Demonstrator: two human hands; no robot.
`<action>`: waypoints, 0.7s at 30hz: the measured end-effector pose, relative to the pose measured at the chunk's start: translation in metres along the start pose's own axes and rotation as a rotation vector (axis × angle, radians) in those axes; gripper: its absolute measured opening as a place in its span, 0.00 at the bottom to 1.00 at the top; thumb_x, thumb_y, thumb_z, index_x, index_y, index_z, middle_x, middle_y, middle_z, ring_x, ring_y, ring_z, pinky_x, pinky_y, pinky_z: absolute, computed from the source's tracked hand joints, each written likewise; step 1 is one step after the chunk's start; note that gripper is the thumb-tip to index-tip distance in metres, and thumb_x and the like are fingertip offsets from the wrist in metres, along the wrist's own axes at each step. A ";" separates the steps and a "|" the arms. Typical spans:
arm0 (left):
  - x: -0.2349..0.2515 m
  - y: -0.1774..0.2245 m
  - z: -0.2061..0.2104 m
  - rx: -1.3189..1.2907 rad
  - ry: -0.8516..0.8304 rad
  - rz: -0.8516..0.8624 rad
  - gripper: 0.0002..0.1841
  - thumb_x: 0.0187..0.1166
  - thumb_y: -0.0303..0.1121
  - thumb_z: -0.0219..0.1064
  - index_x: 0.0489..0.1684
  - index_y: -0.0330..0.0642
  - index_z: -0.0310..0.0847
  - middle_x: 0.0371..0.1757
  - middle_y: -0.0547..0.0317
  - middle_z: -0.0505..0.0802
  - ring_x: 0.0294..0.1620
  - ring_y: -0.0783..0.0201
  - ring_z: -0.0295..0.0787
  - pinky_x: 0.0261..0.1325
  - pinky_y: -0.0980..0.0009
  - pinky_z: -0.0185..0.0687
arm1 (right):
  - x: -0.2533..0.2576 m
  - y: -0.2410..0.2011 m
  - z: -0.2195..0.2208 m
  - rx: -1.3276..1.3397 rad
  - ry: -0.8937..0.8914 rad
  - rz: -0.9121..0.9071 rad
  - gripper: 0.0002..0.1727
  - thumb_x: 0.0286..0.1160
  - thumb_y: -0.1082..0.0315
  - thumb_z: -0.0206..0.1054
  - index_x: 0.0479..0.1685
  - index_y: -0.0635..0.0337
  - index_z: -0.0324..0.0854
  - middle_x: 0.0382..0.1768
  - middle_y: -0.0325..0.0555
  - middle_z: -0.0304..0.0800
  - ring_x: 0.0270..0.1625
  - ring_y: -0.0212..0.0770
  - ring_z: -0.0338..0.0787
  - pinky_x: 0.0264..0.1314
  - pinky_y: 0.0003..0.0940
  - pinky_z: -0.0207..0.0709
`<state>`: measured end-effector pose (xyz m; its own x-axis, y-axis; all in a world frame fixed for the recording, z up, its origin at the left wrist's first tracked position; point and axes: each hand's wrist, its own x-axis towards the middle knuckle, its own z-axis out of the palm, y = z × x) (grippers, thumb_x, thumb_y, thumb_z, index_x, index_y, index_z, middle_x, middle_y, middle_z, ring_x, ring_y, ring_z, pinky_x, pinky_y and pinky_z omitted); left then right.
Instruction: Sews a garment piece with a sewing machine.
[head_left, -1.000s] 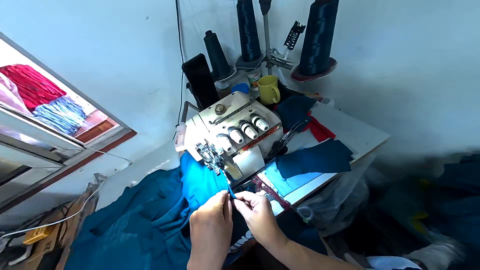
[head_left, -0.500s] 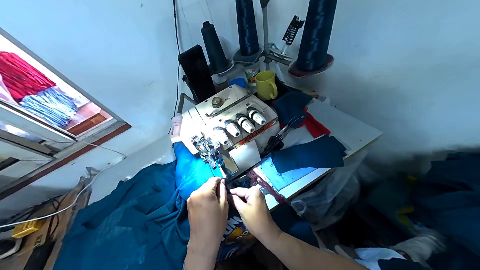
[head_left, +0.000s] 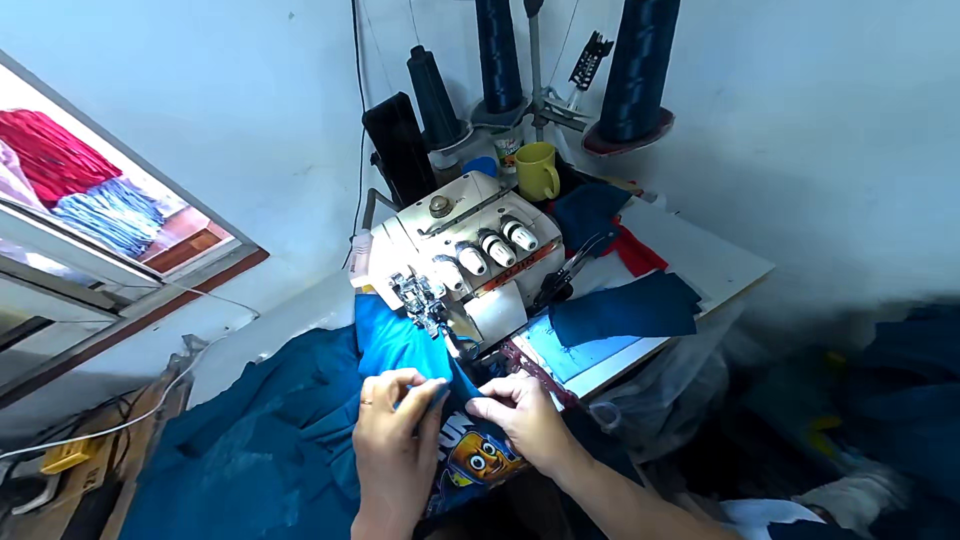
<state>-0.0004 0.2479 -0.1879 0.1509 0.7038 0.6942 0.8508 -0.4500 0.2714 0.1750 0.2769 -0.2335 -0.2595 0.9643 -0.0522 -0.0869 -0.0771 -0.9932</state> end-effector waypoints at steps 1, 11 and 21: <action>-0.002 0.003 0.002 0.017 -0.016 0.031 0.10 0.78 0.35 0.67 0.40 0.47 0.96 0.47 0.58 0.92 0.55 0.62 0.84 0.61 0.67 0.79 | -0.004 0.000 0.003 0.027 0.026 -0.018 0.07 0.74 0.64 0.74 0.36 0.57 0.93 0.31 0.34 0.91 0.32 0.22 0.85 0.36 0.19 0.77; 0.017 -0.018 0.032 0.045 0.005 0.004 0.12 0.78 0.29 0.62 0.43 0.43 0.95 0.42 0.59 0.91 0.49 0.63 0.87 0.55 0.69 0.82 | 0.024 -0.013 0.033 0.068 0.196 -0.016 0.06 0.78 0.68 0.72 0.39 0.62 0.89 0.25 0.39 0.89 0.19 0.26 0.81 0.25 0.21 0.77; 0.015 -0.008 0.035 0.169 0.026 0.077 0.11 0.76 0.29 0.65 0.39 0.44 0.97 0.37 0.56 0.93 0.45 0.59 0.90 0.52 0.67 0.85 | 0.017 -0.002 0.043 0.314 0.275 -0.101 0.07 0.82 0.75 0.64 0.41 0.68 0.86 0.26 0.44 0.89 0.23 0.31 0.88 0.29 0.26 0.86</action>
<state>0.0121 0.2811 -0.2031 0.2078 0.6553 0.7262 0.9100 -0.4018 0.1022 0.1290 0.2824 -0.2278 0.0277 0.9993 -0.0240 -0.3987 -0.0109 -0.9170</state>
